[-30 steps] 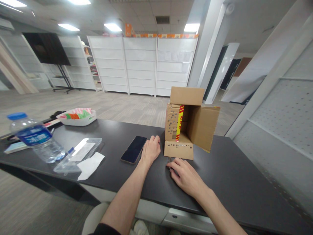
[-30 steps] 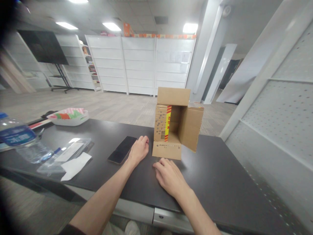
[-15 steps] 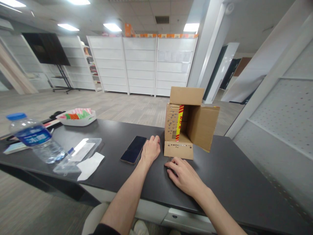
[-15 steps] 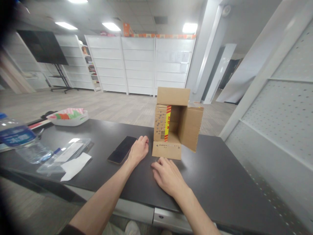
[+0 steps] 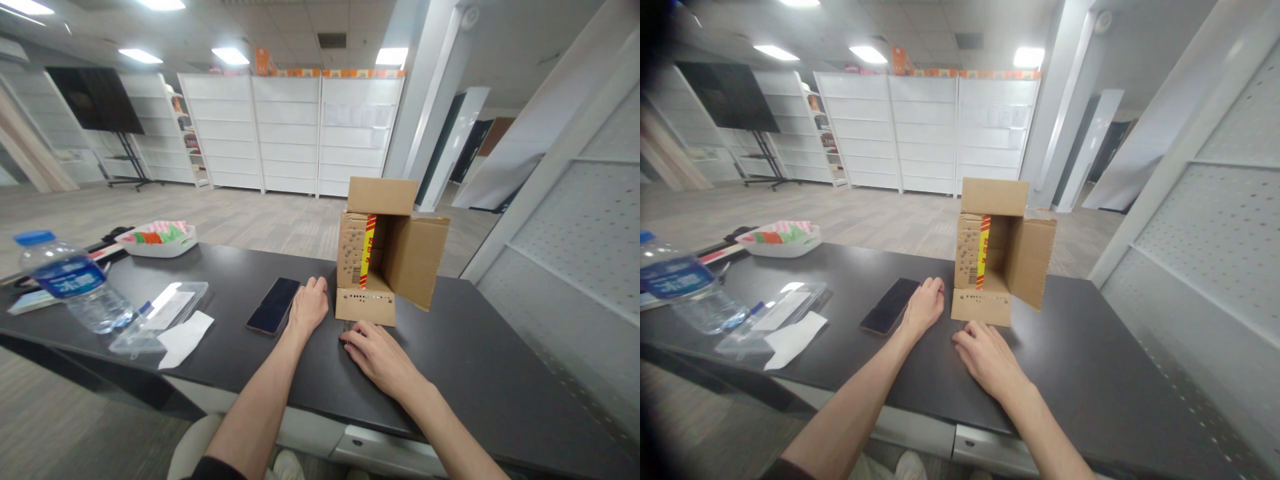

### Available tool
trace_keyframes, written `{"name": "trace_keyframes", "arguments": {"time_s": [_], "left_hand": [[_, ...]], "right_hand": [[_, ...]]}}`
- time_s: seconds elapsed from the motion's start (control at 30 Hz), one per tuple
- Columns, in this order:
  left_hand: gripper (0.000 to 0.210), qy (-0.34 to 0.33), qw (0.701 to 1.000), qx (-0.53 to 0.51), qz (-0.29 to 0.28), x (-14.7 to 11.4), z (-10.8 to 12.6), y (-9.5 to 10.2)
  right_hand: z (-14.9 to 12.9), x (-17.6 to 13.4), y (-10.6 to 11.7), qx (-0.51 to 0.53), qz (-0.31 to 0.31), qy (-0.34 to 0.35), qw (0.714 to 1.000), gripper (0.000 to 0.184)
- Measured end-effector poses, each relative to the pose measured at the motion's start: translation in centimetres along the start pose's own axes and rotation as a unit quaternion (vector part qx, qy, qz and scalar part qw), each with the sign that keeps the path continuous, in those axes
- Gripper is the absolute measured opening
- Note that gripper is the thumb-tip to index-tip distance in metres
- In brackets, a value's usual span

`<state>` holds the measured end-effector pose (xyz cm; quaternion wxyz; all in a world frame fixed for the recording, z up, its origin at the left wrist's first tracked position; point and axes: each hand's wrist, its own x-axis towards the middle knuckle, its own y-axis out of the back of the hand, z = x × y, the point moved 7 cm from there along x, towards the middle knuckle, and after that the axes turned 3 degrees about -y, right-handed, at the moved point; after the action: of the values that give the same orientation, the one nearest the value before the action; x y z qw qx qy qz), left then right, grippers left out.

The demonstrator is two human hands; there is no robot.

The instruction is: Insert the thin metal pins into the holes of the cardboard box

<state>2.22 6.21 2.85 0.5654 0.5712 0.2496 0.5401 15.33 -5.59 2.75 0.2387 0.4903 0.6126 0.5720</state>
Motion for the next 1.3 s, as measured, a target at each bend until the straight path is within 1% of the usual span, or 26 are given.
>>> {"name": "trace_keyframes", "arguments": {"time_s": [0.3,0.5,0.8,0.97,1.3], "left_hand": [[0.02,0.0,1.0,0.001,-0.001,-0.02,0.1,0.27],[0.02,0.004,1.0,0.0,-0.006,0.05,0.0,0.22],[0.021,0.006,1.0,-0.007,-0.012,0.02,0.13,0.17],[0.021,0.014,1.0,-0.005,-0.02,0.0,0.09,0.25],[0.021,0.004,1.0,0.005,-0.008,0.02,0.0,0.09]], "right_hand": [[0.61,-0.03,0.0,0.001,-0.008,0.005,1.0,0.019],[0.43,0.05,0.12,0.001,0.001,0.004,1.0,0.018],[0.33,0.3,-0.12,-0.002,-0.007,0.004,1.0,0.017],[0.34,0.28,0.16,-0.005,0.003,0.006,1.0,0.016],[0.37,0.24,0.25,0.001,-0.002,0.003,1.0,0.018]]}}
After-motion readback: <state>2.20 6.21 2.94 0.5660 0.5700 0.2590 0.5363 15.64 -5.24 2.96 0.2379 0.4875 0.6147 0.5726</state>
